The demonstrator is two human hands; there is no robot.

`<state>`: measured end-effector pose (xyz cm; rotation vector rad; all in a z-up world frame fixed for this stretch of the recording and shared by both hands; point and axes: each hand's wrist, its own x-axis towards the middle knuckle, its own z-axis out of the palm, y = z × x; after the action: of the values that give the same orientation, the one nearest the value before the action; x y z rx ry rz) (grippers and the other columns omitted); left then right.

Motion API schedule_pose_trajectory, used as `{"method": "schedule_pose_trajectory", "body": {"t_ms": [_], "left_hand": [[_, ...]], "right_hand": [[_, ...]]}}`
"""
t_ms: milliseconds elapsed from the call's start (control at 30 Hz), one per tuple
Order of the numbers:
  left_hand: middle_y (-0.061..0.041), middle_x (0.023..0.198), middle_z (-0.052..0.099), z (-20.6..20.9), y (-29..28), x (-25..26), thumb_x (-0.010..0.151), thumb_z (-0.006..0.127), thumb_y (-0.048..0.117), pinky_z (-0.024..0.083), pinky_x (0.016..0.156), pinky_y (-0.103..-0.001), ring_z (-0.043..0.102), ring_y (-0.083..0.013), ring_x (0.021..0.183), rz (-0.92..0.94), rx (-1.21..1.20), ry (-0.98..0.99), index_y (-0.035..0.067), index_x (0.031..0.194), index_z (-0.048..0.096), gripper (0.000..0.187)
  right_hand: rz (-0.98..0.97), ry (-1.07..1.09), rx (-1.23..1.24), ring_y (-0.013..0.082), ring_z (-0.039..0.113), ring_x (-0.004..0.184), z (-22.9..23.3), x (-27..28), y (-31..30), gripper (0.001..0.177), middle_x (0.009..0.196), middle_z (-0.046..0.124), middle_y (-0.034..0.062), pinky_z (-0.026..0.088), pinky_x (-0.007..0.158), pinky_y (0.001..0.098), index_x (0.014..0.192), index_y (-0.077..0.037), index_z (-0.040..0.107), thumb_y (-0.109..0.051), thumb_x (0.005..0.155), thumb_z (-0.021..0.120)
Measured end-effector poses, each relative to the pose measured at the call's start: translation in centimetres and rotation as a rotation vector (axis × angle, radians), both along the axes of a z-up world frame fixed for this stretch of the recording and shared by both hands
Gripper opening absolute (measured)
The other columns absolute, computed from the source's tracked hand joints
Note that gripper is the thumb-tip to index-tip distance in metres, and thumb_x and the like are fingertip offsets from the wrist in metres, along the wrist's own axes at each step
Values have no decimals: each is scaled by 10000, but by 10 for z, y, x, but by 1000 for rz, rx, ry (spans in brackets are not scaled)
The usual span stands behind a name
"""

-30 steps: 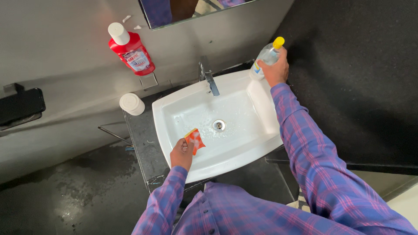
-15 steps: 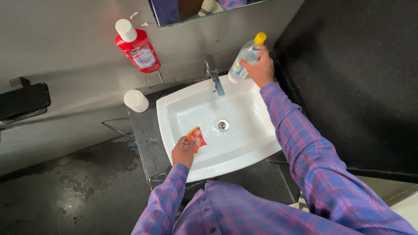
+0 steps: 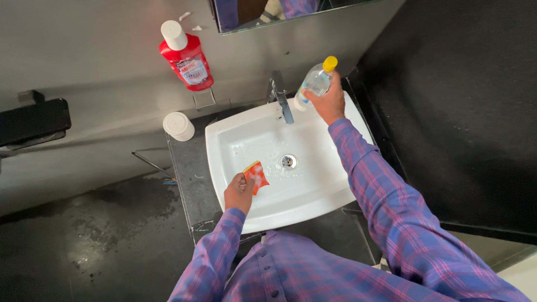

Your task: The person cleans a bathroom sink and countertop using a sponge and cleaning agents. They apply liquid from bottles, scrub the sink basin and surrounding surfaces, rinse the sponge, and wipe down the area.

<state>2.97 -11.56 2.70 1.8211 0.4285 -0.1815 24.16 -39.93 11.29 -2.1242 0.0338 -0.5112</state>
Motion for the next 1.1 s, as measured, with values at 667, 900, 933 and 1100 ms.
{"method": "schedule_pose_trajectory", "body": {"t_ms": [667,900,933,1100], "left_hand": [[-99,974,777,1,16,0,917,681,305,571,804,-320,748,-186,855,40,-12,22,34,1130,686,345],[-84,975,768,2,12,1,919,682,309,567,800,-319,737,-178,847,18,22,22,42,1132,686,341],[-83,975,766,2,13,1,921,680,309,565,799,-320,736,-176,846,15,26,23,43,1131,685,339],[-82,943,768,-2,14,-1,921,680,313,572,780,-317,734,-174,822,16,29,23,42,1113,686,332]], "right_hand": [[24,17,-39,346,625,1265,-5,16,21,1025,1383,619,190,492,1051,415,1539,-51,333,-330,752,929],[8,50,-32,336,636,1255,-3,12,22,919,1363,634,177,498,1051,413,1466,-61,418,-339,755,930],[6,53,-23,330,647,1241,-2,12,23,883,1347,645,170,505,1043,410,1448,-66,434,-334,761,921],[-19,15,-32,301,694,1178,-4,10,26,727,1276,692,143,536,1008,397,1350,-83,507,-318,792,909]]}}
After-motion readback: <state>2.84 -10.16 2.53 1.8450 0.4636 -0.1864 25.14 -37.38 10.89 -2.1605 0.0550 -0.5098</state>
